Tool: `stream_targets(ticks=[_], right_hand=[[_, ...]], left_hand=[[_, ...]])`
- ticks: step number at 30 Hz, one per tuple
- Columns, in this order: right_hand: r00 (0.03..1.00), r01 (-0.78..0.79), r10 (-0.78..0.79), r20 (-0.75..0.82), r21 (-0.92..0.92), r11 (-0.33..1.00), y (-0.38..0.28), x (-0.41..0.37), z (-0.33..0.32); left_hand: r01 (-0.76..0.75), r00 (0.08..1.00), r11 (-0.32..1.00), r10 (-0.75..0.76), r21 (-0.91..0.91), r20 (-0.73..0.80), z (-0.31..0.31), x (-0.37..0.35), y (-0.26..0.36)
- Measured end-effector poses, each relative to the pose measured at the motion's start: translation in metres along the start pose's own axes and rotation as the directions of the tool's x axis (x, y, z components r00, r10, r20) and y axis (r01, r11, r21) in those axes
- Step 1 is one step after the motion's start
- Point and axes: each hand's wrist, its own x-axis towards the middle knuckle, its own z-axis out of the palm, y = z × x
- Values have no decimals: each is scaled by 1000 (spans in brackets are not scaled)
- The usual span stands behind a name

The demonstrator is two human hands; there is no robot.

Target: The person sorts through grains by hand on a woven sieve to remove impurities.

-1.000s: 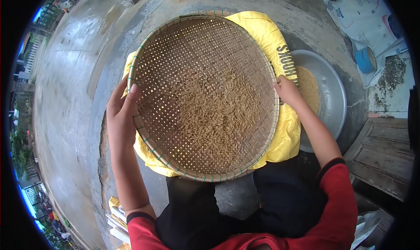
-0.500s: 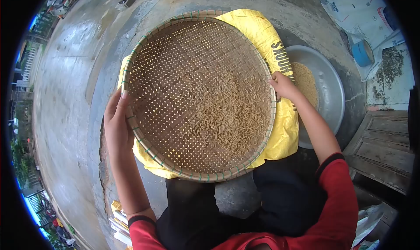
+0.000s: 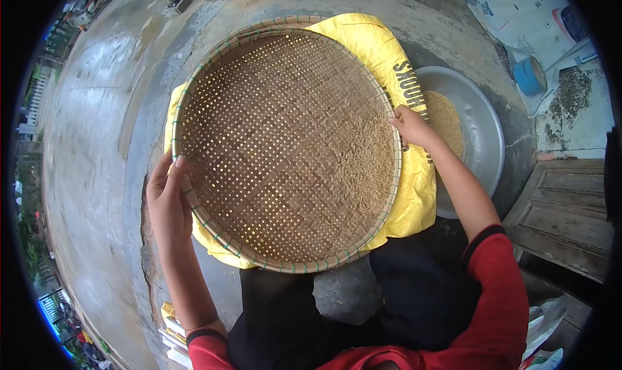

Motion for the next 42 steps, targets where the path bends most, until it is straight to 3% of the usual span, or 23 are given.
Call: stream_targets(ticks=[1, 3, 4, 7, 13, 15, 17, 18, 21, 23, 24, 25, 27, 30, 32, 37, 42], right_hand=[[1000, -26, 26, 2, 16, 1000, -1, -1, 0], [1000, 4, -4, 8, 18, 1000, 7, -2, 2], [1000, -7, 7, 4, 20, 1000, 7, -1, 2], [1000, -15, 16, -14, 52, 999, 2, 1, 0], [999, -2, 6, -41, 113, 994, 4, -5, 2], [992, 54, -48, -116, 54, 997, 11, -5, 4], [922, 193, -201, -332, -58, 979, 9, -21, 5], [921, 192, -200, -334, -58, 980, 4, -31, 3], [908, 330, -337, -250, -72, 941, -5, -55, 1], [867, 489, -495, -50, -101, 866, -6, -64, 3], [917, 400, -393, 71, -144, 905, -16, -72, 1], [917, 399, -393, 73, -142, 906, -17, -74, 5], [855, 516, -479, 202, -221, 828, -17, -76, 11], [841, 539, -483, 245, -288, 792, -18, -79, 20], [836, 546, -481, 264, -326, 772, -20, -82, 25], [858, 514, -438, 270, -435, 739, -23, -79, 33], [851, 524, -454, 264, -374, 765, -21, -78, 30]], left_hand=[[-1, 1000, 1000, 1, 0, 8, 9, -8, 7], [-152, 987, 988, 150, 27, 59, 29, -33, 20], [-88, 993, 996, 90, 33, -80, 34, -23, 15], [-25, 999, 998, 26, 55, -24, -11, 27, -31], [79, 985, 988, -57, 132, -163, -28, 47, -91], [197, 979, 922, -167, 334, -115, -46, 51, -108], [200, 980, 899, -178, 390, -91, -52, 51, -122], [199, 980, 878, -176, 435, -93, -53, 50, -126], [194, 981, 842, -159, 503, -113, -57, 50, -141], [155, 986, 822, -91, 548, -141, -60, 50, -147], [157, 985, 821, -92, 549, -143, -64, 52, -152], [110, 991, 816, -47, 567, -123, -70, 56, -158], [65, 995, 808, -5, 586, -104, -71, 58, -158], [-7, 988, 740, 108, 672, -109, -63, 57, -153], [-233, 924, 428, 378, 873, 62, -53, 53, -146], [-267, 920, 344, 368, 900, 133, -34, 49, -158], [-289, 908, 204, 369, 935, 200, -23, 44, -171]])
